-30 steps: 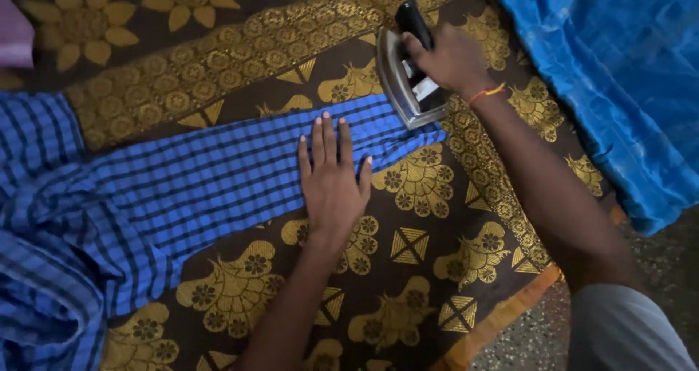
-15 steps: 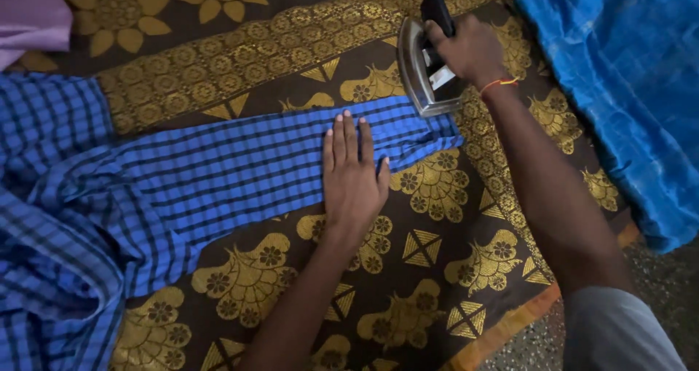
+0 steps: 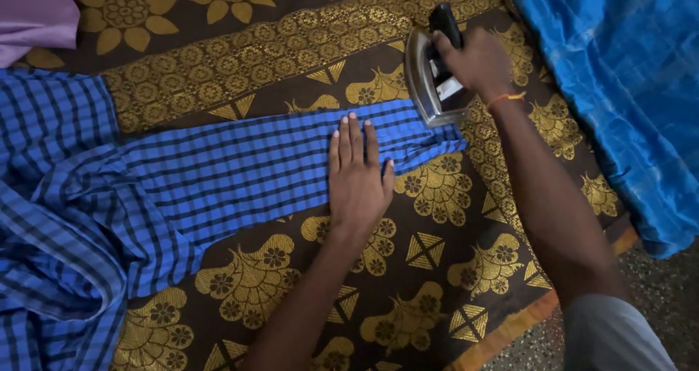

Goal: The person irons a blue checkered shirt on a patterned surface. They smooth the fabric with one hand while moving the iron with the other, focusing on the sleeves and body of the shirt.

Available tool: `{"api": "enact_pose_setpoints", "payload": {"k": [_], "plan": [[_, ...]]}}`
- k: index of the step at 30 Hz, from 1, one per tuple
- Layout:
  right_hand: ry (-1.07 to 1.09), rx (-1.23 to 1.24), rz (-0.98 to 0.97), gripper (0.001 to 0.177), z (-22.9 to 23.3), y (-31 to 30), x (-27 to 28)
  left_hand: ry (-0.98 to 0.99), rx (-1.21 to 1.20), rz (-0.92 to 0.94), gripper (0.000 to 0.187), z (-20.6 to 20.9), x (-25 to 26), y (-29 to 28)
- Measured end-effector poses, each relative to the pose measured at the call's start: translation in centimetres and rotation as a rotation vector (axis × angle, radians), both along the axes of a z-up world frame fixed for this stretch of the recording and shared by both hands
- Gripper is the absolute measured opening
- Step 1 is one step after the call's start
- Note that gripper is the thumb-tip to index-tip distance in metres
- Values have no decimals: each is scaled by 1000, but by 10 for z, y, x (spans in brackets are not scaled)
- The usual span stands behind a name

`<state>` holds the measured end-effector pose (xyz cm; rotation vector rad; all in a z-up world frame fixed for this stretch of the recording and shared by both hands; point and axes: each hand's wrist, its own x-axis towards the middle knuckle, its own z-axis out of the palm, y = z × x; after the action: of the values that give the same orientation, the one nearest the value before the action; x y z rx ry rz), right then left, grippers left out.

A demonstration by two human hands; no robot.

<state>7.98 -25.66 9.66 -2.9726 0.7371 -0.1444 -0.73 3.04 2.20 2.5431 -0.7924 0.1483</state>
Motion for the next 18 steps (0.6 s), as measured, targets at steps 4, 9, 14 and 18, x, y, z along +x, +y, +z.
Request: {"api": "enact_pose_setpoints", "payload": {"k": [4,9,14,18], "plan": [[-57,34,36,66,-7,-8,17,6,3,1,72,0,-1,-1],[-73,73,111,67,-20,-25,15,21,21,-17,71,2,-1,3],[97,7,109,75,7,-17,-3,-33,-27,-19,71,-1,2,0],[52,-172,70,78,41,-8,-39,-30,-57,-40,71,1,4,1]]}}
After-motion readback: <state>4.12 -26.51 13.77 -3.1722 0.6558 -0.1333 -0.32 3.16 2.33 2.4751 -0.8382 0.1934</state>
